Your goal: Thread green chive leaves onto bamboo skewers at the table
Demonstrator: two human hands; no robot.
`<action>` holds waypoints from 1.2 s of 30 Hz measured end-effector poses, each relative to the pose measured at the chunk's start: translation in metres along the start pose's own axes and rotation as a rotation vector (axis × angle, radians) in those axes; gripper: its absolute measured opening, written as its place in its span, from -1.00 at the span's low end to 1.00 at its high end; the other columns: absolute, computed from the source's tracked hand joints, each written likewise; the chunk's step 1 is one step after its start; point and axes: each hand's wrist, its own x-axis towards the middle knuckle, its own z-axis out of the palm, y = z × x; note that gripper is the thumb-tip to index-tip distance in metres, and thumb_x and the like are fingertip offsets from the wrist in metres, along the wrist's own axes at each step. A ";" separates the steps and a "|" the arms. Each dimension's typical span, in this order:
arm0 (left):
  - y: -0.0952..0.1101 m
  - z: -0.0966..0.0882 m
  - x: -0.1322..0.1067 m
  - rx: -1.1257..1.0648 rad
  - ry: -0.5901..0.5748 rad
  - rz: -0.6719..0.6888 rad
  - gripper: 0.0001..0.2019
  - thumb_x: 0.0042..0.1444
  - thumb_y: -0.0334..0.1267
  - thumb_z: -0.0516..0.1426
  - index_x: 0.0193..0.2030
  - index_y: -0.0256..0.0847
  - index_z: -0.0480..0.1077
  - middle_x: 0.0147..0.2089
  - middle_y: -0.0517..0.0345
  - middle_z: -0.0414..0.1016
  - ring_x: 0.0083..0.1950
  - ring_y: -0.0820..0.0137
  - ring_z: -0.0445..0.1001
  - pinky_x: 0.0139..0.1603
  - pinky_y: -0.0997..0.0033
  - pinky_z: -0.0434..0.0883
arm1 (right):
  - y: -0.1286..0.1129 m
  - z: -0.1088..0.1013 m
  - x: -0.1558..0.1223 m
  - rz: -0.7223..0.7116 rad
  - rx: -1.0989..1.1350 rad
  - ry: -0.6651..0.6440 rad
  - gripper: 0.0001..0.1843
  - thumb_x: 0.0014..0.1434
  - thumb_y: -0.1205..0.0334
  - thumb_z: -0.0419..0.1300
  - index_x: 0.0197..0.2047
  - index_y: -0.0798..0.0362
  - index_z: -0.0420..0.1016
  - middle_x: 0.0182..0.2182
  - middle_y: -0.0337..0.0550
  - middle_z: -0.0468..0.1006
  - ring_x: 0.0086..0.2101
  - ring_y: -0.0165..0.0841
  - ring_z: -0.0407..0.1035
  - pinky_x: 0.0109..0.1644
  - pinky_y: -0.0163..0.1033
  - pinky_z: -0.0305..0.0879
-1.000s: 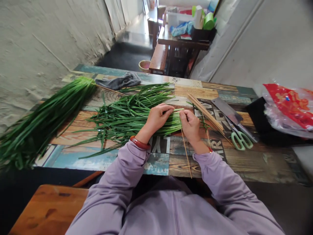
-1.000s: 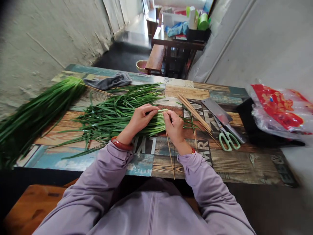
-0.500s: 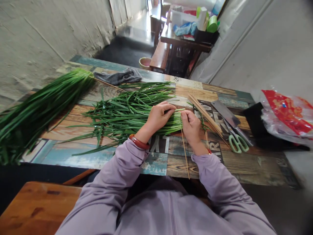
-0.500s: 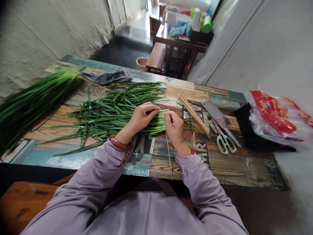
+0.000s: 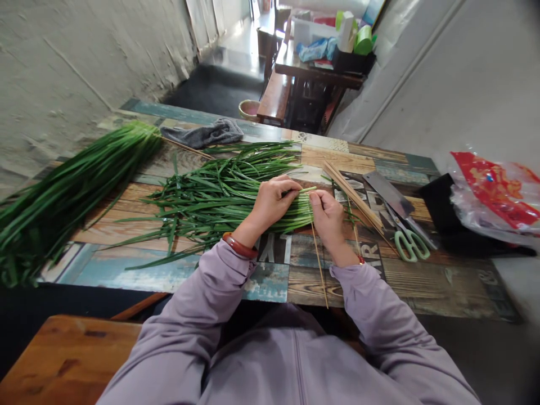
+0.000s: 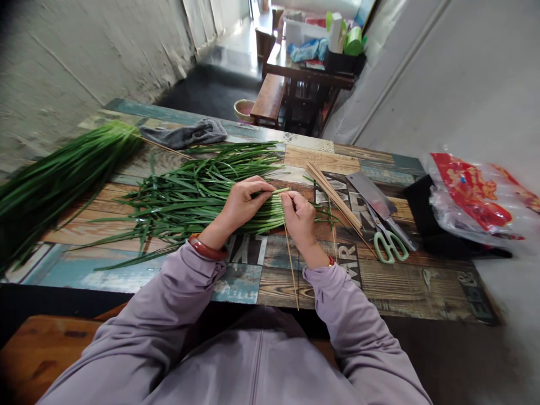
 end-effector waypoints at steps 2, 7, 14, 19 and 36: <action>0.000 0.000 0.000 0.026 0.003 0.028 -0.84 0.16 -0.37 0.14 -0.29 -0.21 0.58 -0.27 0.12 0.58 -0.22 0.40 0.51 -0.15 0.42 0.40 | 0.001 0.000 0.000 -0.002 0.000 0.004 -0.60 0.31 -0.08 0.04 -0.26 0.04 0.52 -0.37 -0.18 0.59 -0.35 -0.33 0.43 -0.21 -0.26 0.32; 0.002 -0.002 0.002 0.151 -0.013 0.053 -0.84 0.18 -0.36 0.14 -0.32 -0.18 0.57 -0.27 0.12 0.59 -0.22 0.38 0.50 -0.13 0.38 0.37 | 0.000 0.000 0.000 0.029 -0.030 0.000 -0.58 0.29 -0.12 0.04 -0.29 0.04 0.51 -0.43 -0.21 0.57 -0.40 -0.34 0.40 -0.26 -0.26 0.28; 0.005 -0.001 0.000 0.234 -0.064 0.048 -0.83 0.18 -0.38 0.12 -0.35 -0.19 0.54 -0.28 0.12 0.56 -0.22 0.35 0.47 -0.12 0.33 0.33 | 0.003 0.003 0.000 0.032 -0.054 0.020 -0.58 0.28 -0.12 0.04 -0.34 0.04 0.47 -0.50 -0.23 0.51 -0.45 -0.37 0.35 -0.33 -0.27 0.23; 0.004 0.000 -0.001 0.205 -0.092 0.028 -0.84 0.16 -0.42 0.10 -0.33 -0.19 0.52 -0.26 0.11 0.55 -0.19 0.34 0.46 -0.11 0.34 0.33 | 0.010 0.006 0.000 0.052 0.022 0.020 -0.58 0.27 -0.14 0.06 -0.29 0.05 0.44 -0.44 -0.20 0.51 -0.41 -0.36 0.37 -0.29 -0.27 0.27; -0.002 0.001 0.000 0.043 -0.129 -0.054 -0.83 0.18 -0.36 0.08 -0.33 -0.27 0.50 -0.28 0.08 0.57 -0.22 0.37 0.48 -0.11 0.41 0.38 | 0.008 0.010 0.001 -0.022 0.071 0.077 -0.69 0.29 -0.03 0.09 -0.20 0.05 0.43 -0.30 -0.11 0.57 -0.28 -0.31 0.47 -0.13 -0.21 0.37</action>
